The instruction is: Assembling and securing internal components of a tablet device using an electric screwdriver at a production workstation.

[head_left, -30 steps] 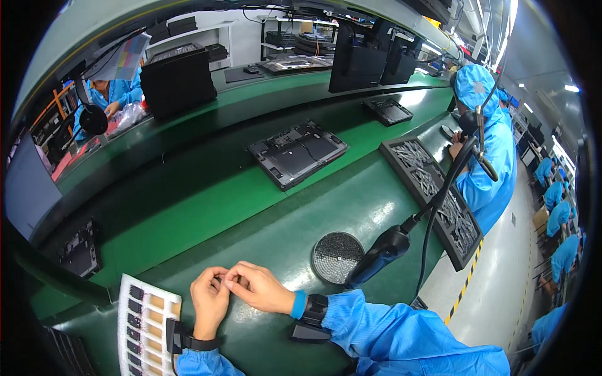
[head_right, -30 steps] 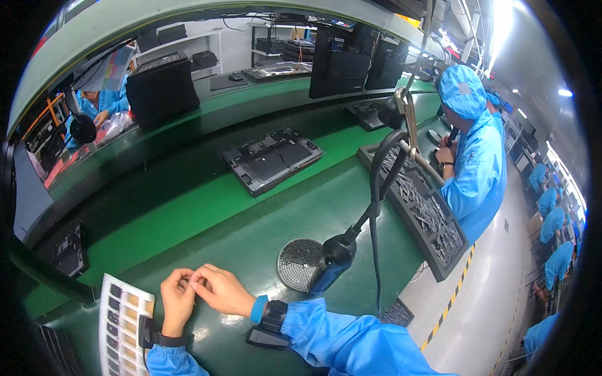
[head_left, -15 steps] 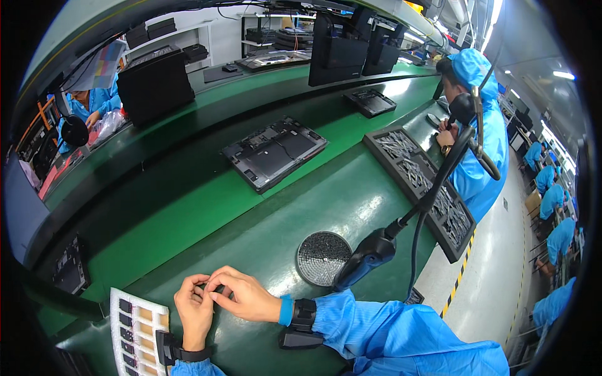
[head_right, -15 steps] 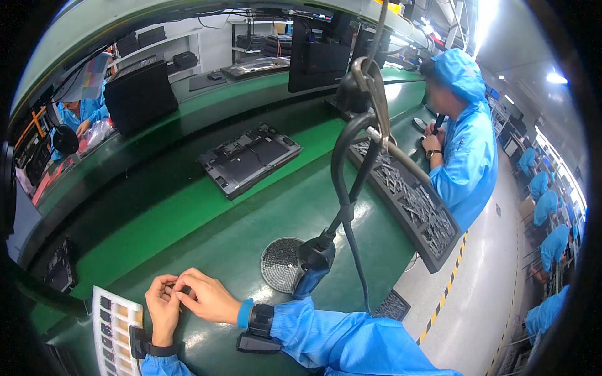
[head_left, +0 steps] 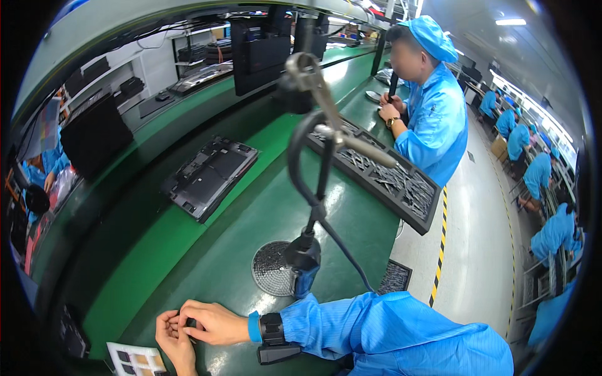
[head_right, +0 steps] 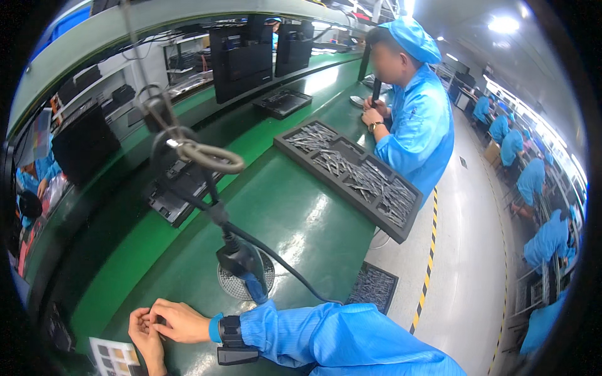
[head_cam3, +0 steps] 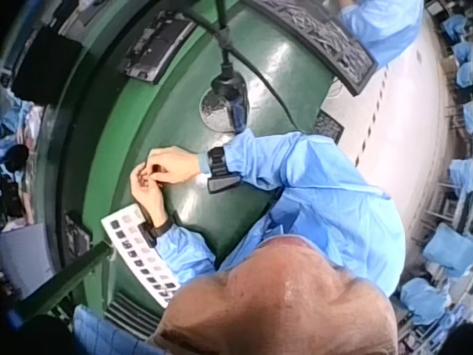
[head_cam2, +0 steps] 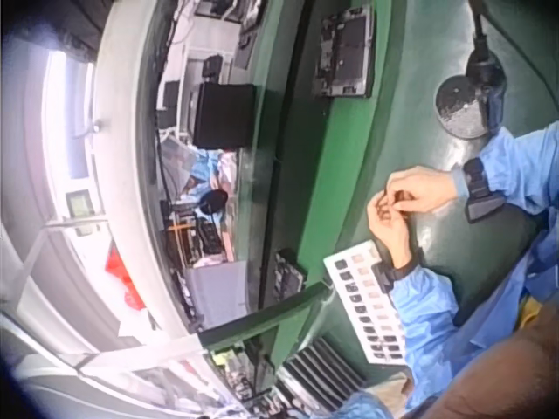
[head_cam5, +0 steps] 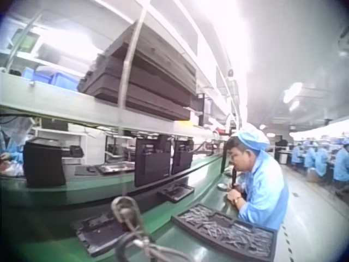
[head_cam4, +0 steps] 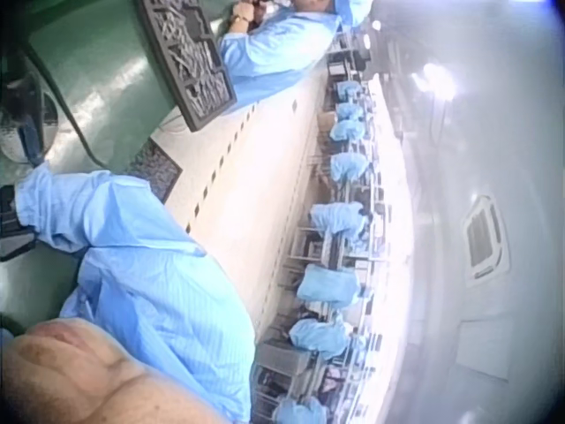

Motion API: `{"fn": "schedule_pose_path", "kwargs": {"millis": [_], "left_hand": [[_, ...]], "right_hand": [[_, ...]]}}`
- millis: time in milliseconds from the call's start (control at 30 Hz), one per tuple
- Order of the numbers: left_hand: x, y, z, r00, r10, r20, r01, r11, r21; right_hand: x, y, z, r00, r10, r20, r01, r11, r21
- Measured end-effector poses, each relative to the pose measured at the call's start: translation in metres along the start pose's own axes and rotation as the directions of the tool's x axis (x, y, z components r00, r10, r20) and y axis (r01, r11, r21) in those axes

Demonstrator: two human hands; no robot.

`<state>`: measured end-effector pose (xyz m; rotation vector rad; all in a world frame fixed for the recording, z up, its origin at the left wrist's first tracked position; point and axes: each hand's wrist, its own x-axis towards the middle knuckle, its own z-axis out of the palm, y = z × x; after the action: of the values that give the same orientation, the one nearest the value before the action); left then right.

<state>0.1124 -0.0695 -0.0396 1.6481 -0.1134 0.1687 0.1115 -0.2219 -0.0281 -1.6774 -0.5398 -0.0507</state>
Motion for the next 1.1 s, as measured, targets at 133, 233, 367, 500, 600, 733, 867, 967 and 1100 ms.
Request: {"fn": "schedule_pose_path", "kwargs": {"millis": [133, 233, 367, 500, 600, 733, 867, 967, 1100], "left_hand": [[0.004, -0.01, -0.005, 0.998, 0.037, 0.054, -0.04, 0.997, 0.062], [0.001, -0.004, -0.004, 0.999, 0.034, 0.037, -0.036, 0.998, 0.043], [0.002, -0.001, -0.003, 0.998, 0.004, 0.058, -0.007, 0.999, 0.052], [0.003, -0.01, -0.006, 0.997, 0.066, 0.049, -0.07, 0.993, 0.09], [0.002, -0.008, -0.004, 1.0, 0.005, 0.018, -0.006, 0.999, 0.052], [0.004, -0.005, -0.001, 0.999, 0.033, 0.042, -0.036, 0.998, 0.055], [0.005, -0.011, -0.006, 0.999, 0.023, 0.038, -0.025, 0.999, 0.045], [0.001, 0.0, -0.007, 0.992, 0.076, 0.104, -0.088, 0.988, 0.125], [-0.003, 0.003, -0.01, 0.99, 0.038, 0.134, -0.058, 0.987, 0.149]], "right_hand": [[-0.001, -0.004, -0.006, 1.0, 0.023, 0.011, -0.023, 1.0, -0.016], [-0.001, -0.011, -0.007, 0.999, 0.035, 0.023, -0.035, 0.999, -0.001], [-0.002, -0.002, -0.004, 0.999, 0.045, 0.018, -0.045, 0.999, -0.004], [-0.001, 0.004, -0.001, 1.0, -0.005, 0.019, 0.006, 0.999, -0.046], [-0.001, -0.008, -0.007, 0.999, 0.036, 0.031, -0.036, 0.999, -0.017], [-0.001, -0.011, -0.011, 0.998, 0.063, 0.032, -0.063, 0.998, -0.007], [-0.002, -0.005, -0.008, 1.0, 0.019, 0.012, -0.018, 0.999, -0.034], [-0.004, 0.003, -0.005, 1.0, -0.014, -0.011, 0.013, 0.997, -0.077], [-0.004, -0.014, -0.011, 0.997, 0.055, 0.054, -0.055, 0.998, -0.004]]}}
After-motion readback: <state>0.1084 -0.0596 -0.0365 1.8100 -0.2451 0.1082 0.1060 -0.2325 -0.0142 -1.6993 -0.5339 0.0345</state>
